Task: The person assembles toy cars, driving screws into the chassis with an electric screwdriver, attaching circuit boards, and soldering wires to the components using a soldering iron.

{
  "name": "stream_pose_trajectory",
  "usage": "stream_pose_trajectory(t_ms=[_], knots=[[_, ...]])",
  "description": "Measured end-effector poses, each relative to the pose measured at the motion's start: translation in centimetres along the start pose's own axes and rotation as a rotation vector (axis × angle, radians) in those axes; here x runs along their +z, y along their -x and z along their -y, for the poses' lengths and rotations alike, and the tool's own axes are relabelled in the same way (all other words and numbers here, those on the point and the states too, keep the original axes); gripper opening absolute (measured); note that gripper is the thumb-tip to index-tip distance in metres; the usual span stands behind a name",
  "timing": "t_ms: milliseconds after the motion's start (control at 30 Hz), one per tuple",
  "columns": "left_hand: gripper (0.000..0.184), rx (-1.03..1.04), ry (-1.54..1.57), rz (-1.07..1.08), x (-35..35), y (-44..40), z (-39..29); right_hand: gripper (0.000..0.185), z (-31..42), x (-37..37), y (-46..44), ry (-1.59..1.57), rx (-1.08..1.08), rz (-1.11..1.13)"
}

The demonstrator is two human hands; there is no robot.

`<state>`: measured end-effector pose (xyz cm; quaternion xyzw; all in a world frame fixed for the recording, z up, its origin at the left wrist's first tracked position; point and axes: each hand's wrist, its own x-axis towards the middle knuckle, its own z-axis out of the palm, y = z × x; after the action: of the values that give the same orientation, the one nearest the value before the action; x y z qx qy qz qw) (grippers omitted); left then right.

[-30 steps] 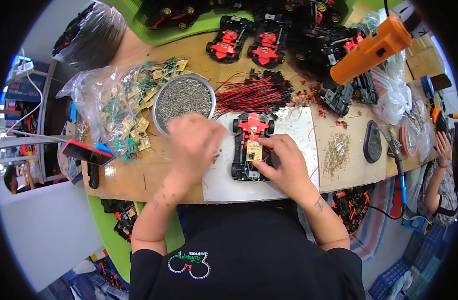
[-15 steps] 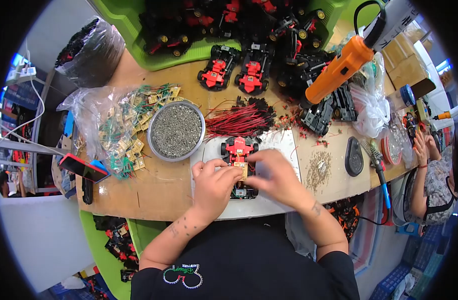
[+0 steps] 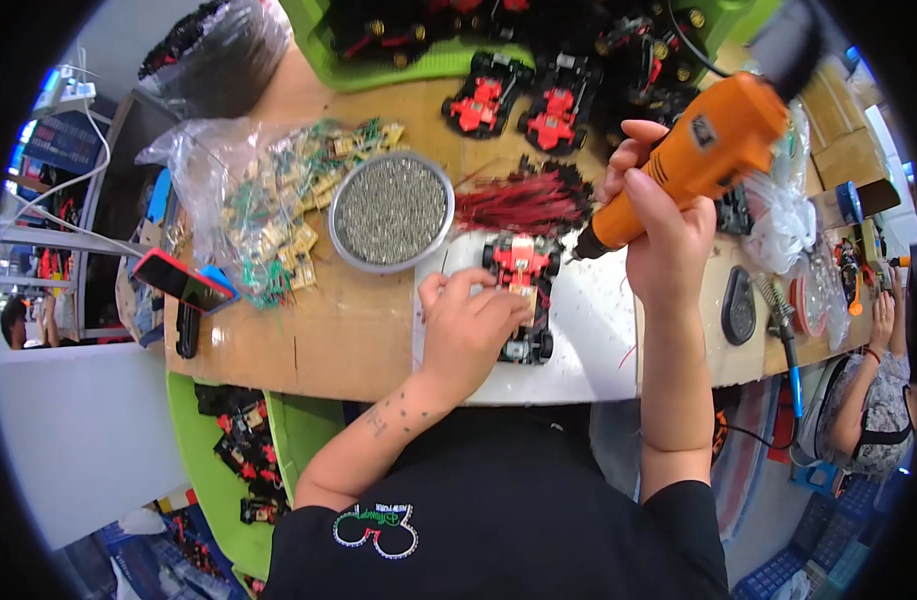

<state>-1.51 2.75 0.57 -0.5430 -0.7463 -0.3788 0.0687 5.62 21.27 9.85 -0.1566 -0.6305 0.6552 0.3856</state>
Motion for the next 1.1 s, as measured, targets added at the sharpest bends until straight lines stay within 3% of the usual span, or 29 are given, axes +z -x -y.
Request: stream_pose_trajectory(t_ms=[67,233,667,1100], knots=[[0.016,-0.007,-0.001,0.017,0.1,0.0,0.1,0.047,0.3,0.9,1.6,-0.258,-0.038,0.141],[0.018,0.033,-0.009,-0.023,0.3,-0.3,0.2,0.04,0.7,1.9,3.3,-0.3,-0.087,0.216],[0.016,0.046,-0.026,-0.006,0.2,-0.5,0.2,0.048,0.6,1.8,4.4,-0.37,-0.109,0.327],[0.016,0.044,0.008,0.05,-0.2,0.2,0.7,0.044,0.8,2.3,5.7,-0.202,-0.107,0.207]])
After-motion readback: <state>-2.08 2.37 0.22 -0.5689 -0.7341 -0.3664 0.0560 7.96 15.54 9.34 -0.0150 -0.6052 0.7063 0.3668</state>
